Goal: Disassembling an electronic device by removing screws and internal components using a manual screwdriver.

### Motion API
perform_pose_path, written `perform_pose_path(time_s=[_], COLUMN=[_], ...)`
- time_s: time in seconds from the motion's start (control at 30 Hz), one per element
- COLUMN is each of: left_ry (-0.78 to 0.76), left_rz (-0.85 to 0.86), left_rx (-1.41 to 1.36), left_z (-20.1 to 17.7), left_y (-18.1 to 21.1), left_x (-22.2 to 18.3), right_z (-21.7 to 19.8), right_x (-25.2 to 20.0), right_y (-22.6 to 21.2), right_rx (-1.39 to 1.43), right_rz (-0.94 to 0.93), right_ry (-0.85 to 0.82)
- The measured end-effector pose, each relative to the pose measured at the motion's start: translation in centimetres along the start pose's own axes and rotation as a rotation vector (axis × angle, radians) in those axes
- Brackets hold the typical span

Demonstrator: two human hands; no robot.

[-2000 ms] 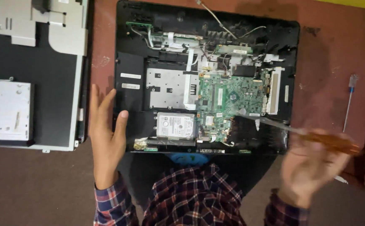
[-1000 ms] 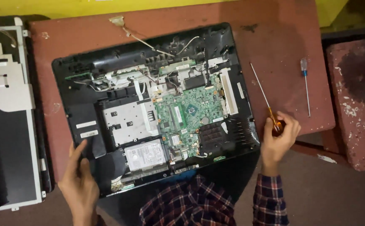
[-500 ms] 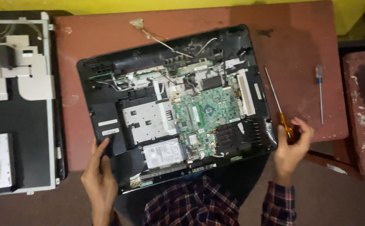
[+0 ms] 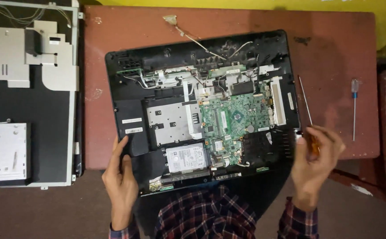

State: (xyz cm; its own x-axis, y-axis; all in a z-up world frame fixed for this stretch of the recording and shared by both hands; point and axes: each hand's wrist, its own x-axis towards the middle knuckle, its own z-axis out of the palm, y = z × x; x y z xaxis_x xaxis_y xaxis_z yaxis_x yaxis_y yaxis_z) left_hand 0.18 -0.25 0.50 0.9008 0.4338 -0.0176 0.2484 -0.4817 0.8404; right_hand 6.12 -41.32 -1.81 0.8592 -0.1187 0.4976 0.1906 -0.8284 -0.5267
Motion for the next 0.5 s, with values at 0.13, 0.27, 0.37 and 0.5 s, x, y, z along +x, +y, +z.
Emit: perform_pose_path(time_s=[0.13,0.27,0.37,0.5], left_ry=[-0.004,0.013,-0.004,-0.036], left_rz=[-0.043,-0.038,-0.047,-0.127], left_rx=[0.006,0.05,0.054,0.156], left_z=[0.1,0.4,0.5,0.5], left_y=[0.0,0.0,0.7,2.2], left_x=[0.0,0.2,0.5,0.8], right_z=[0.5,1.1,1.5,1.9], right_x=[1.2,2.5,3.3,5.5], right_y=[-3.8,-6.4,-6.8,-7.2], right_rx=[-0.018,0.001,-0.028,-0.09], right_rz=[-0.046,-0.081,-0.078,-0.121], right_ry=[-0.114,-0.275,-0.368,-0.422])
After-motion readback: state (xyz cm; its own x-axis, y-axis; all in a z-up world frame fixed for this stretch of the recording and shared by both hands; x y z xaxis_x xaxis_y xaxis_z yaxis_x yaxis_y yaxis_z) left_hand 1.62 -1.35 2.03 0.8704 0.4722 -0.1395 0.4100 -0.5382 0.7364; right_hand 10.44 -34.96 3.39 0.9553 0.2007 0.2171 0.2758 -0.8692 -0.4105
